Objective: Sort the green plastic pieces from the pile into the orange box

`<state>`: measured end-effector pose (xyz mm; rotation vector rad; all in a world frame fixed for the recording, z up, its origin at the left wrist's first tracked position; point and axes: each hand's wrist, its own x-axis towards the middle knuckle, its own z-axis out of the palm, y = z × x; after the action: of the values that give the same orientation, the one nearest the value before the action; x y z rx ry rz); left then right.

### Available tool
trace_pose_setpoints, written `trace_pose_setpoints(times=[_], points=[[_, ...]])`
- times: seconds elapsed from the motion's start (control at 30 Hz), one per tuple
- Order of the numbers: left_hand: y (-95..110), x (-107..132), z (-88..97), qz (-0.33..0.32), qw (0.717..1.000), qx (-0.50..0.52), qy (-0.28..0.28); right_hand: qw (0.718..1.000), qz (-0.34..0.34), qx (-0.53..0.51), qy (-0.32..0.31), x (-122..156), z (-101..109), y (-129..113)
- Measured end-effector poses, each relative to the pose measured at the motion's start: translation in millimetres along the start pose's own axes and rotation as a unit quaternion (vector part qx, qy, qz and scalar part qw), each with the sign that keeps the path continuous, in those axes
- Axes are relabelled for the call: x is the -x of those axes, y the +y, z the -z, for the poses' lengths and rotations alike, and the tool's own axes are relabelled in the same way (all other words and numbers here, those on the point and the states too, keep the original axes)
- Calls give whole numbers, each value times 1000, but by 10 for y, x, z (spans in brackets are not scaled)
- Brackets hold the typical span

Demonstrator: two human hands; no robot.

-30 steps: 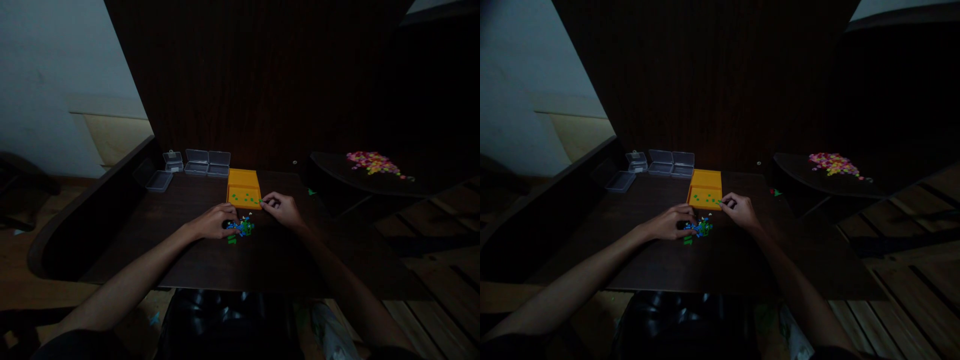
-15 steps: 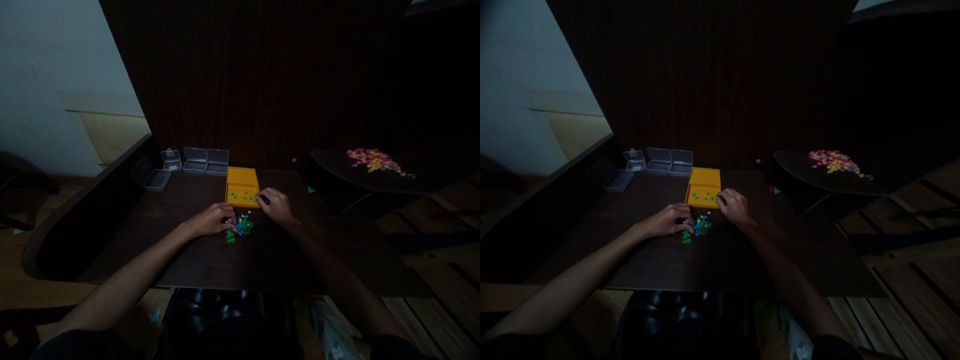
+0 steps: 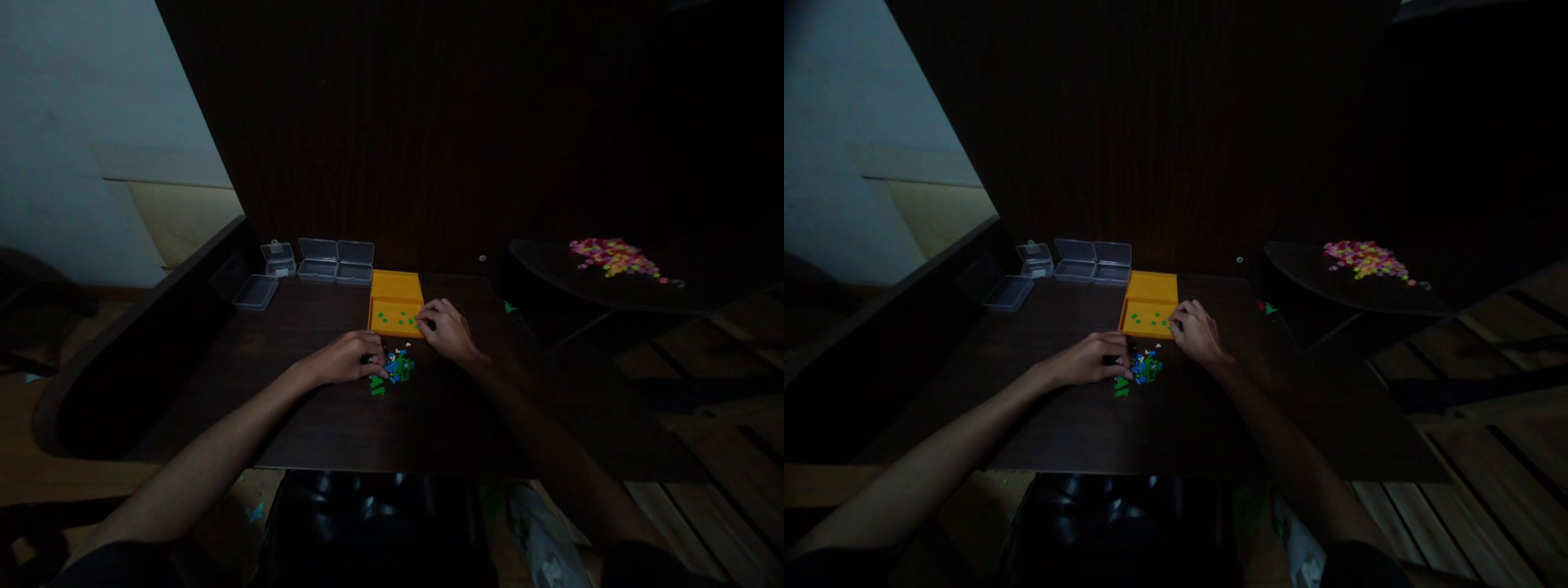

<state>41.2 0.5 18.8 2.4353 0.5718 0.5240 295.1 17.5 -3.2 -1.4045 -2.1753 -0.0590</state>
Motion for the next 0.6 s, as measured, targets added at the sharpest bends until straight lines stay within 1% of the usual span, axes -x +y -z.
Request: trace_pose_setpoints(times=[0.23, 0.6], points=[[59, 30, 61, 4, 1000, -31, 3, 1000, -13, -3, 17, 22, -5, 23], [61, 43, 93, 1, 998, -52, -18, 1000, -25, -1, 2, 46, 15, 76]])
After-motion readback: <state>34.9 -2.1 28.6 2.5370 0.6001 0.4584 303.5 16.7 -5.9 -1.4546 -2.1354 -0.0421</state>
